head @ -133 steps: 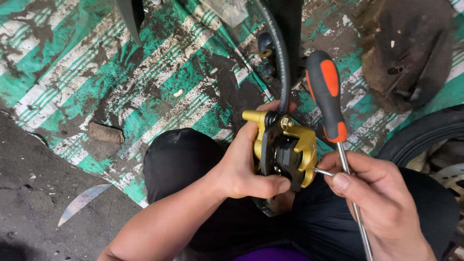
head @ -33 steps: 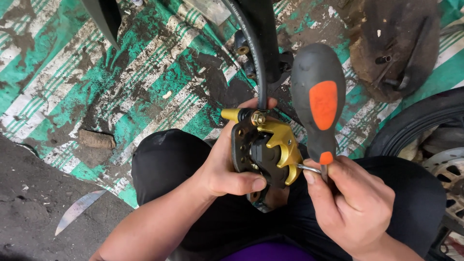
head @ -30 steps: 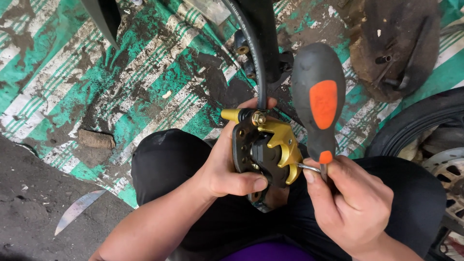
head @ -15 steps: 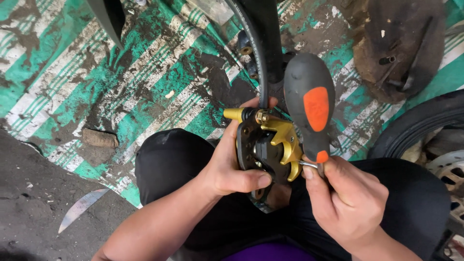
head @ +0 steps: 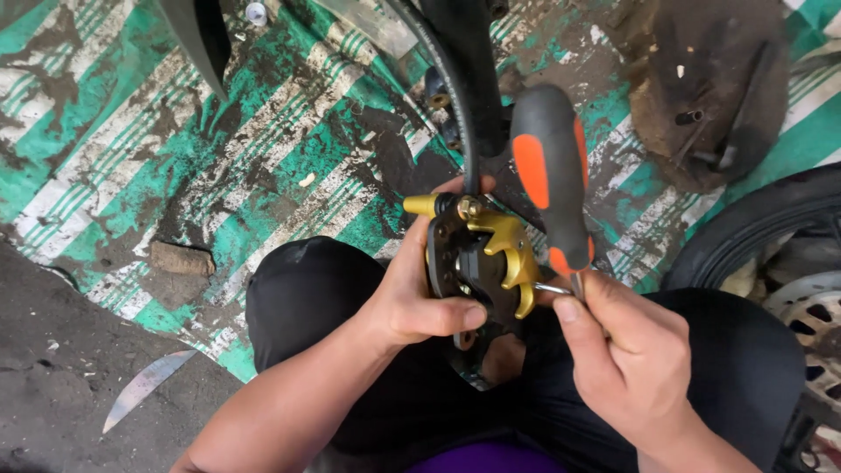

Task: The person is inspecting and working on a motorcycle brake caliper using an Allen key and a screwdriver to adjust bolts.

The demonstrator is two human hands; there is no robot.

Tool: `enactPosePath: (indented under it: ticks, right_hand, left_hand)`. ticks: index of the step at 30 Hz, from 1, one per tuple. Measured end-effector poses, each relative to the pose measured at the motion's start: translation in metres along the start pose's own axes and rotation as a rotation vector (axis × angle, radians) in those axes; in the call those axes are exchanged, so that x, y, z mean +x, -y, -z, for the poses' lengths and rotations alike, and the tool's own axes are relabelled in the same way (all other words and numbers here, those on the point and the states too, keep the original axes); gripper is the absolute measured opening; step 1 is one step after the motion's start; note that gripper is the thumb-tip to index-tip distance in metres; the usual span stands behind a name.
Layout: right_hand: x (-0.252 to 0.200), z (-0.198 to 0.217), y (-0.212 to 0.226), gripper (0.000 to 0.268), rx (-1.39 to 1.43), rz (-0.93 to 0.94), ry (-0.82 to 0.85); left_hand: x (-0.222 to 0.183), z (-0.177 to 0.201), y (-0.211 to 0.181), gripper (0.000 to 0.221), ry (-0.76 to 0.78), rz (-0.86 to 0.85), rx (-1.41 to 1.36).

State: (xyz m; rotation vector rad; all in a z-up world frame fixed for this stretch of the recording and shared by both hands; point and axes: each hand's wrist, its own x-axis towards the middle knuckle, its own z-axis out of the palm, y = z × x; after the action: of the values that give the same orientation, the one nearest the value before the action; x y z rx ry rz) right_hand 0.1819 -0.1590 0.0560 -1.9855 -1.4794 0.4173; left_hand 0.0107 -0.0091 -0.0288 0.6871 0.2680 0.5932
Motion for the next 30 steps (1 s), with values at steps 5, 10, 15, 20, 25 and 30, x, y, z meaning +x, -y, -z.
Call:
enactPosePath:
  ticks: [5, 10, 15, 20, 25, 30]
  right_hand:
    - [0.007, 0.02, 0.011, 0.029, -0.025, -0.086, -0.002]
    - [0.011, 0.034, 0.011, 0.023, 0.034, -0.193, -0.059]
    - [0.009, 0.02, -0.018, 0.022, 0.303, -0.328, 0.073]
    - [0.006, 0.007, -0.044, 0.016, 0.677, -0.44, 0.14]
    - [0.014, 0.005, -0.053, 0.028, 0.713, -0.408, 0.232]
    - [0.016, 0.002, -0.056, 0.018, 0.695, -0.439, 0.259]
  left_hand:
    - [0.0, -0.001, 0.003, 0.117, 0.001, -0.011, 0.016]
    - [-0.001, -0.002, 0.006, 0.113, 0.038, -0.034, -0.097]
    - [-0.001, -0.003, 0.002, 0.114, 0.03, -0.027, -0.065]
    - [0.0, -0.002, 0.001, 0.118, 0.024, -0.019, -0.035]
    - [-0.001, 0.0, -0.002, 0.12, 0.013, 0.009, 0.017]
    - [-0.001, 0.004, 0.005, 0.117, -0.005, 0.002, -0.046]
